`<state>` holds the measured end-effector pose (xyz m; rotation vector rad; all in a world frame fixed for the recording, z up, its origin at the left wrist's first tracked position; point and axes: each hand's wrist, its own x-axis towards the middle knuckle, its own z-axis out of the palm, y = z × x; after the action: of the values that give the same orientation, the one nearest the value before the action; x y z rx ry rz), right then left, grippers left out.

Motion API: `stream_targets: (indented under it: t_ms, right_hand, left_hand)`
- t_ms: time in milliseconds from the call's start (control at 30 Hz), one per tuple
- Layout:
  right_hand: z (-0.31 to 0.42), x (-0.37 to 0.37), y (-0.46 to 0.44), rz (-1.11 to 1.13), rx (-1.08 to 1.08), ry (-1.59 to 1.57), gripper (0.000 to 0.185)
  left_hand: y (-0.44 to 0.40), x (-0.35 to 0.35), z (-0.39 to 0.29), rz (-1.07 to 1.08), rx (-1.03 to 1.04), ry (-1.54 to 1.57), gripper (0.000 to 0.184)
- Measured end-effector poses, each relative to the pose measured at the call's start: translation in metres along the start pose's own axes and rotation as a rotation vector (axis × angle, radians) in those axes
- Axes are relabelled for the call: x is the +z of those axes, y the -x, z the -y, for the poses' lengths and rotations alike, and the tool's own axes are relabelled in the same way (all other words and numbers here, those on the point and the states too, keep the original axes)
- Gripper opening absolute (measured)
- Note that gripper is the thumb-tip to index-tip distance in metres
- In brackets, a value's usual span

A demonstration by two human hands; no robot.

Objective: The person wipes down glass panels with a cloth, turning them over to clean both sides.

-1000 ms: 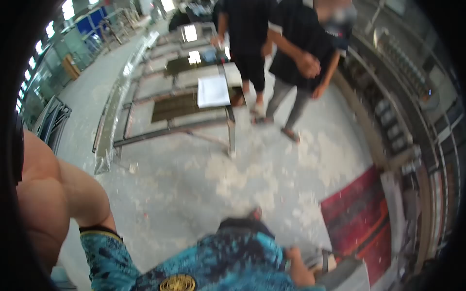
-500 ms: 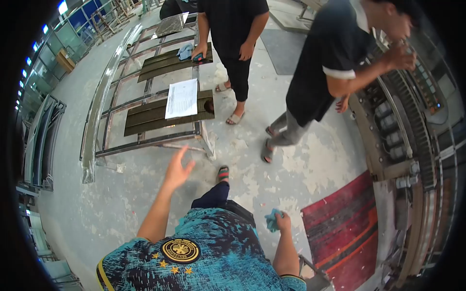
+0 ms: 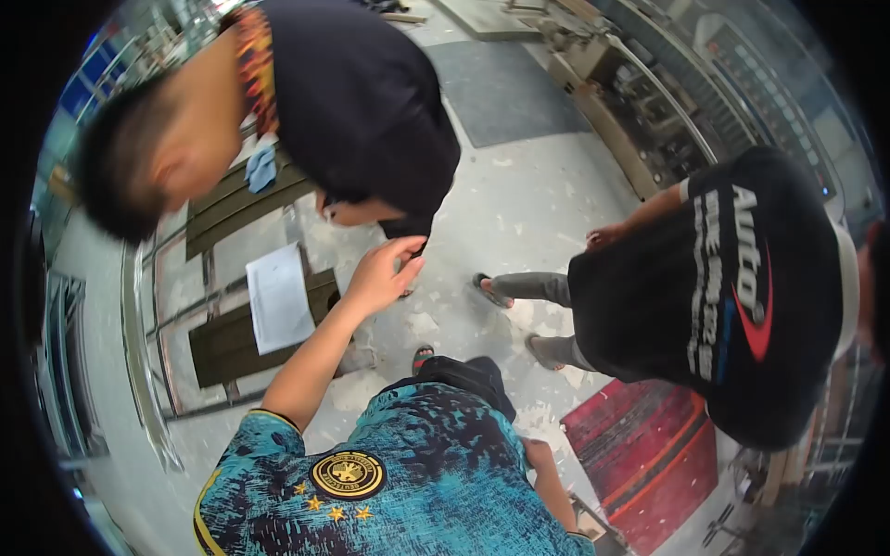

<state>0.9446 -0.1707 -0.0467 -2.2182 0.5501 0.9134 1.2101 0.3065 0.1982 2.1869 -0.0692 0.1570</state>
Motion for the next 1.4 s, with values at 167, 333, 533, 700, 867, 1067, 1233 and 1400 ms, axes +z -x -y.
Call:
stream_targets:
  t_ms: [167,333,533,700,867,1067,1233,1400]
  right_hand:
    - [0.097,-0.049,-0.055,-0.069,-0.062,-0.158,0.04]
    - [0.109,-0.302,-0.342,0.288,0.004,0.088,0.039]
    - [0.244,-0.409,-0.333,0.224,-0.197,0.228,0.045]
    - [0.309,-0.349,-0.488,-0.322,-0.072,0.466,0.052]
    - [0.633,-0.445,-0.511,0.139,-0.293,-1.04,0.055]
    - [0.854,-0.414,-0.502,0.7,-0.555,-1.194,0.088]
    - [0.973,-0.381,-0.521,0.682,-0.679,-0.831,0.059]
    - [1.064,-0.351,-0.571,0.683,-0.418,-1.068,0.057]
  left_hand:
    - [-0.108,0.049,-0.024,0.211,0.175,0.199,0.041]
    - [-0.142,0.101,-0.023,0.333,-0.079,0.636,0.051]
    - [-0.211,0.11,0.014,-0.09,-0.689,0.938,0.041]
    - [-0.313,0.12,0.026,-0.163,-0.722,0.995,0.039]
    - [-0.452,0.109,0.028,-0.205,-0.463,0.738,0.043]
    - [-0.625,0.072,0.074,-0.136,-0.322,0.825,0.045]
    - [-0.743,0.035,0.122,0.034,-0.178,0.68,0.037]
    - [-0.806,-0.035,0.163,-0.261,-0.267,0.698,0.035]
